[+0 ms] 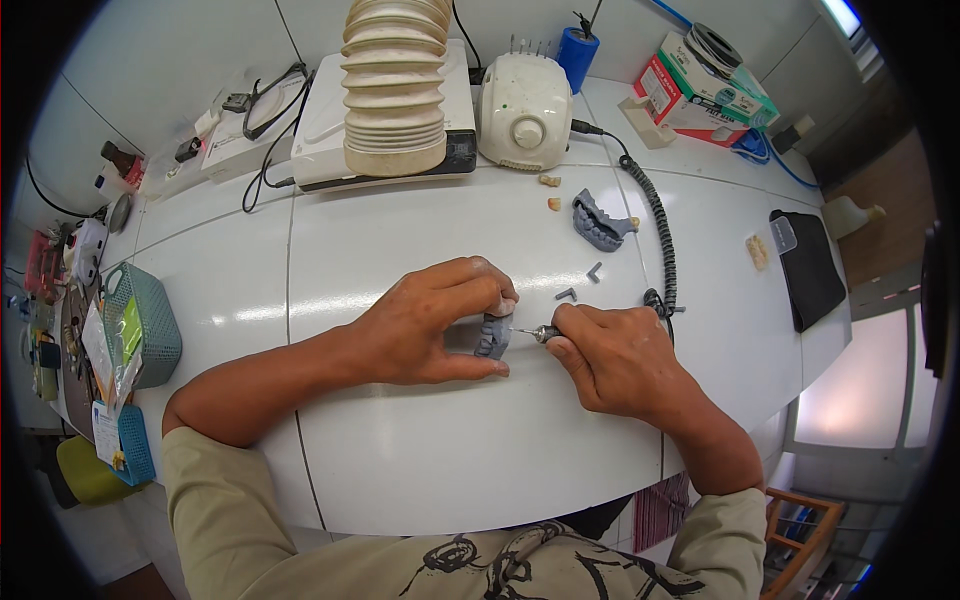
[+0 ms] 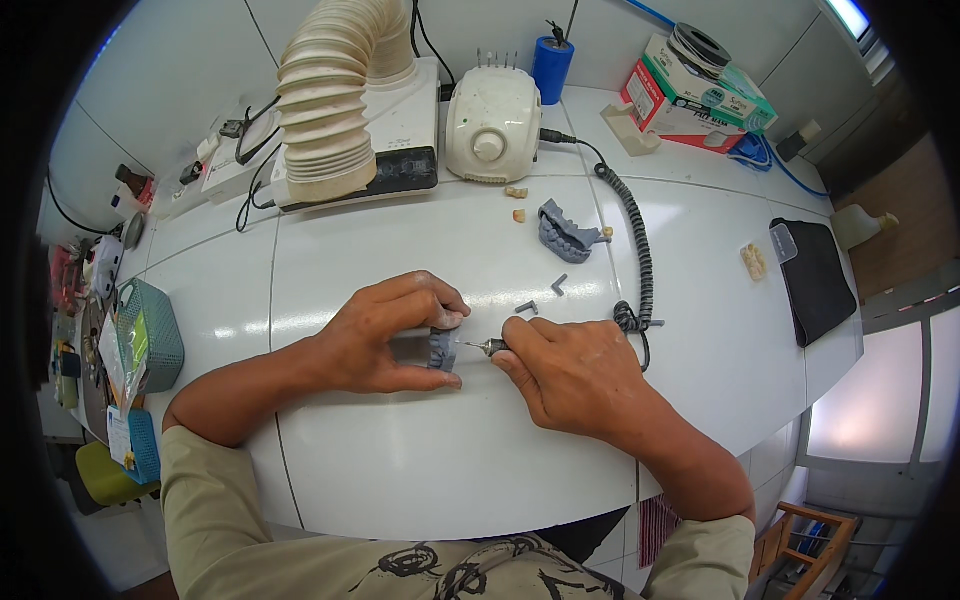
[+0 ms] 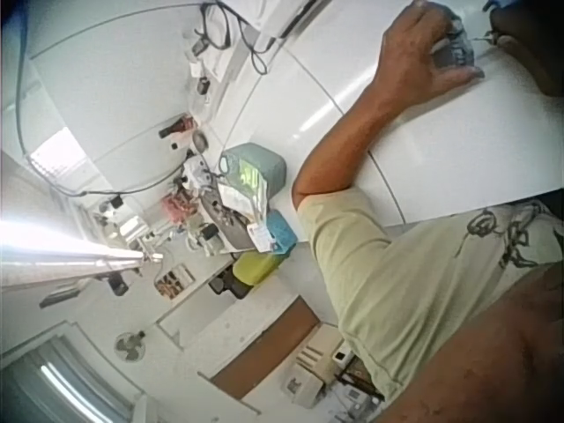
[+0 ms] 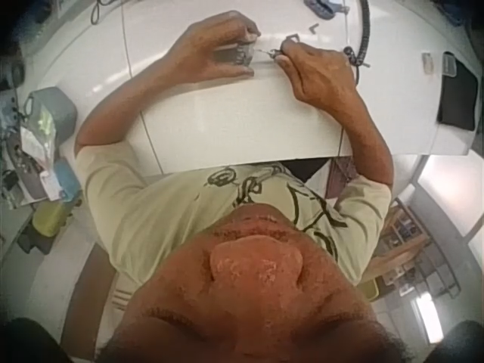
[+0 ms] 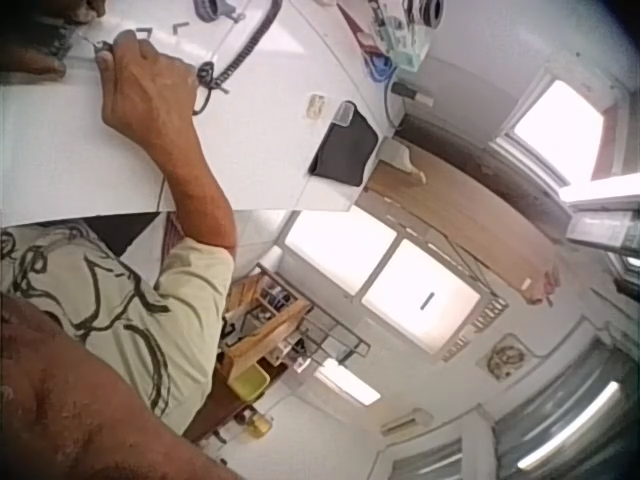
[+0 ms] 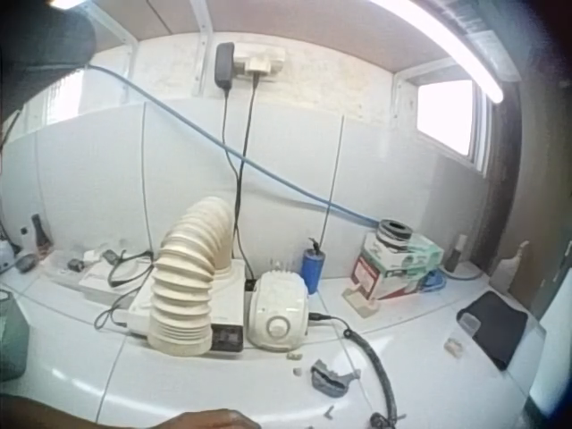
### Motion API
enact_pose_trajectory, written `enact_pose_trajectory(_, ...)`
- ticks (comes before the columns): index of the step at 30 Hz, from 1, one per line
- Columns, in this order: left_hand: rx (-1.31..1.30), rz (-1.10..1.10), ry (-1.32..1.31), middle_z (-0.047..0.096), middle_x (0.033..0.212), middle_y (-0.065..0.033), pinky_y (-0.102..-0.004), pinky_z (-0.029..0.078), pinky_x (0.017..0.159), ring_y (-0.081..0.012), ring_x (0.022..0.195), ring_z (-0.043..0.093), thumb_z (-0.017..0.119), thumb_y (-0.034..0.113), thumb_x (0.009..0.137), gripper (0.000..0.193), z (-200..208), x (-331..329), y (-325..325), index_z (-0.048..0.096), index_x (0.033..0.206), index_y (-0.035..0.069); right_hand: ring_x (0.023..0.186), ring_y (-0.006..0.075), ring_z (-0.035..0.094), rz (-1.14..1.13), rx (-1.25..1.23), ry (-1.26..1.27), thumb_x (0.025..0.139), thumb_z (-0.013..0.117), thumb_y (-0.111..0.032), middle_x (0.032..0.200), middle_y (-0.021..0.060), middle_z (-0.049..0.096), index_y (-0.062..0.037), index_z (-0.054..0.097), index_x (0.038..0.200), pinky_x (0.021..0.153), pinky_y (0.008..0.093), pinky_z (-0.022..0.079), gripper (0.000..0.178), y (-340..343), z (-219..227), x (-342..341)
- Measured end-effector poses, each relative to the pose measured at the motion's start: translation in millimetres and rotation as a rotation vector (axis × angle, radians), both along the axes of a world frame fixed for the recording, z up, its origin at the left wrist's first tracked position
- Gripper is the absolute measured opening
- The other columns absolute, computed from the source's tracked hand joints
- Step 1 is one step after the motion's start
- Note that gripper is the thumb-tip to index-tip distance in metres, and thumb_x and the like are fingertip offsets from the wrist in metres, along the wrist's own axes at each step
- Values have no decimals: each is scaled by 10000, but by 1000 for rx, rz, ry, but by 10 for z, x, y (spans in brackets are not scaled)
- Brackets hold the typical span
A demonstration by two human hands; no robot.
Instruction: Trimming and shaping a dental prosthetic model using a handheld rotary tool.
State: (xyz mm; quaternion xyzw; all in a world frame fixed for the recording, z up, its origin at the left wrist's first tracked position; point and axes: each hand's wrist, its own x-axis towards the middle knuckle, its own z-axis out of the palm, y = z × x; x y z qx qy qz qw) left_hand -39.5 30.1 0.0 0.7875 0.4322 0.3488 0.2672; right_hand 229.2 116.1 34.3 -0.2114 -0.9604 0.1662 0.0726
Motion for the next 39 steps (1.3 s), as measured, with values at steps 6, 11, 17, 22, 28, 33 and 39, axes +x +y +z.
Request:
enact_pose_trajectory(6, 8, -10, -18, 679, 1252, -141, -411, 601, 979, -315, 1152, 694, 973, 226, 803, 500, -44, -13, 4, 630, 1113, 35, 552, 341, 654, 4, 4, 9, 1106, 615, -297, 713, 103, 689, -67, 631, 986, 520, 445, 492, 261, -1, 8, -6)
enact_pose_trajectory(11, 16, -15, -29, 673, 1250, -133, -418, 596, 969, -327, 1134, 680, 959, 233, 807, 531, -30, -9, 2, 642, 1174, 19, 553, 343, 655, 0, -1, 8, 1102, 622, -298, 718, 104, 691, -66, 633, 988, 519, 445, 490, 258, 0, 3, -3)
enact_pose_trajectory(17, 10, -3, -10, 686, 1258, -146, -406, 607, 983, -301, 1177, 708, 990, 212, 791, 480, -12, 2, 2, 608, 1037, 57, 554, 341, 654, -1, 4, 7, 1101, 623, -299, 717, 104, 690, -66, 633, 984, 517, 445, 488, 261, 5, 0, 2)
enact_pose_trajectory(22, 17, -2, 4, 686, 1252, -145, -405, 609, 982, -301, 1176, 708, 992, 218, 790, 481, -11, -3, 0, 615, 1040, 55, 553, 340, 652, -12, 14, 11, 1103, 619, -302, 718, 104, 690, -68, 632, 984, 517, 445, 487, 263, 3, -6, -2)
enact_pose_trajectory(28, 13, 2, 6, 686, 1246, -145, -404, 613, 975, -300, 1166, 712, 995, 224, 787, 485, -3, 5, -1, 620, 1045, 56, 555, 341, 653, -17, 7, 15, 1105, 614, -303, 711, 103, 688, -70, 631, 978, 516, 445, 485, 267, -5, 3, -4)
enact_pose_trajectory(33, 12, -2, 4, 686, 1246, -145, -406, 613, 973, -301, 1165, 710, 995, 228, 788, 485, -11, 2, 2, 619, 1042, 56, 555, 340, 655, -2, 2, 15, 1104, 616, -303, 710, 101, 688, -71, 630, 975, 516, 447, 486, 266, 1, 0, 2)
enact_pose_trajectory(39, 11, -2, 12, 685, 1249, -147, -407, 611, 977, -300, 1163, 709, 994, 230, 788, 485, -6, 3, 0, 616, 1035, 55, 557, 343, 657, 20, 1, -7, 1104, 616, -298, 708, 100, 686, -69, 627, 986, 518, 450, 487, 258, 5, 5, 8)
